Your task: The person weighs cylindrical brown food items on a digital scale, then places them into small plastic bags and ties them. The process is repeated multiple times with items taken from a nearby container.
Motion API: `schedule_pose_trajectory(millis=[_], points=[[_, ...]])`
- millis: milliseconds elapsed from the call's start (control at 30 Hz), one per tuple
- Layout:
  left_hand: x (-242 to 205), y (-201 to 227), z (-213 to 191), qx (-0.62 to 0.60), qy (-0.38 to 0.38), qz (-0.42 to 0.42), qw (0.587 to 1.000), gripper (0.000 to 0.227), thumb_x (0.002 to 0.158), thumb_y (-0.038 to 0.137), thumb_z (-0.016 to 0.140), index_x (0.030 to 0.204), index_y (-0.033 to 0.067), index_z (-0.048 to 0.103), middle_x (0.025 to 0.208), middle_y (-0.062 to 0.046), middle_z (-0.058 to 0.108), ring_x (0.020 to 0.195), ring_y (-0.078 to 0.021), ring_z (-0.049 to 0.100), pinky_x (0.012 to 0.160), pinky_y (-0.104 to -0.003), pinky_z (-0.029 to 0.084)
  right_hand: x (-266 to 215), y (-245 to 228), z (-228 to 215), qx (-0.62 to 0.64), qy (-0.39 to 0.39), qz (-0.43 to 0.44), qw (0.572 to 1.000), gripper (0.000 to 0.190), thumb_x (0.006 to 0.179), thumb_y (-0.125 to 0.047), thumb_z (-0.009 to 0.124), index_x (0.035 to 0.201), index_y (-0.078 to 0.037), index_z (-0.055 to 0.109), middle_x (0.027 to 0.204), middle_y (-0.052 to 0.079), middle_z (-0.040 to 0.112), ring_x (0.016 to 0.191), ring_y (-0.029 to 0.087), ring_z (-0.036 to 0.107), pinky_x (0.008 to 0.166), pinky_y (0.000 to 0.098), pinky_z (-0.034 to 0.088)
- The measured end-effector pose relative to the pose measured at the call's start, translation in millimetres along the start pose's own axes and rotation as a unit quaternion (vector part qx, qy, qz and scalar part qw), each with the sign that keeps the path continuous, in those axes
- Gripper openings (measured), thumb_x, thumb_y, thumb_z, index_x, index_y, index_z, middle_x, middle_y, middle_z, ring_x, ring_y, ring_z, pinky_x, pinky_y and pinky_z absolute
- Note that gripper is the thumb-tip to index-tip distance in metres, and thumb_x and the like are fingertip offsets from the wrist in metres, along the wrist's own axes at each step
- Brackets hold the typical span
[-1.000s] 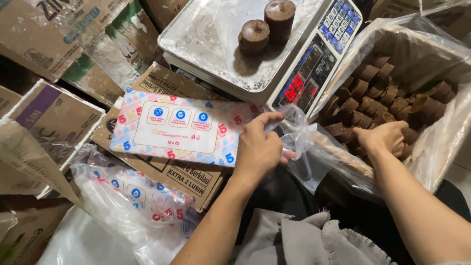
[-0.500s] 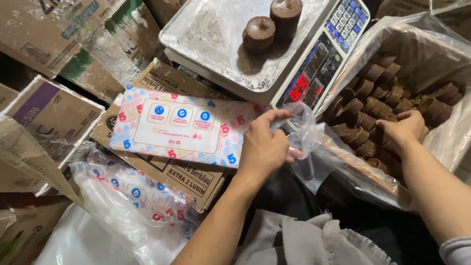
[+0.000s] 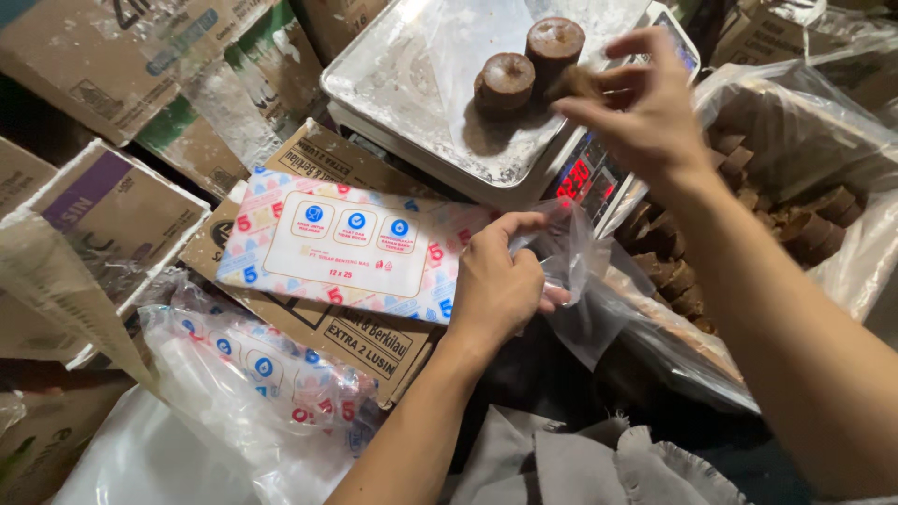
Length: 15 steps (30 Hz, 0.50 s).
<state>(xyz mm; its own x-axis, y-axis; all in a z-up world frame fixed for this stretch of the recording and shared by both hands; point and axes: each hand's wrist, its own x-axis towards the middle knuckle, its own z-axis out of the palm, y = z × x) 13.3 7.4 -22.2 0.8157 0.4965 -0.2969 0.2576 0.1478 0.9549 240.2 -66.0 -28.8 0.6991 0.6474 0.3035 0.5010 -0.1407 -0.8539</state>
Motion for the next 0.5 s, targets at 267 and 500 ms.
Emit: schedule_pose_trajectory(millis=[267, 500], points=[[-8.2, 2.6, -8.9, -0.012, 0.018, 0.003, 1.0, 0.047, 0.087, 0.0, 0.043, 0.131, -0.001, 0.06, 0.1, -0.023, 0.076, 0.064, -0.0258, 0.079, 0.051, -0.031, 0.062, -3.1, -32.2, 59.8, -0.155, -0.065, -0.065, 0.984, 0.071, 0.076, -0.022, 0.093, 0.124, -0.003, 0.044, 0.105, 0.018, 0.072, 0.099, 0.025, 0.073, 0.084, 0.0348, 0.06], [-14.1, 4.5, -14.2, -0.017, 0.006, -0.005, 1.0, 0.05, 0.085, -0.002, 0.041, 0.129, 0.0005, 0.062, 0.105, -0.022, 0.077, 0.065, -0.0252, 0.079, 0.051, -0.031, 0.062, -1.7, -36.2, 12.6, -0.134, -0.046, 0.076, 0.987, 0.051, 0.089, -0.028, 0.083, 0.125, -0.004, 0.057, 0.116, 0.016, 0.069, 0.102, 0.022, 0.071, 0.078, 0.0334, 0.062]])
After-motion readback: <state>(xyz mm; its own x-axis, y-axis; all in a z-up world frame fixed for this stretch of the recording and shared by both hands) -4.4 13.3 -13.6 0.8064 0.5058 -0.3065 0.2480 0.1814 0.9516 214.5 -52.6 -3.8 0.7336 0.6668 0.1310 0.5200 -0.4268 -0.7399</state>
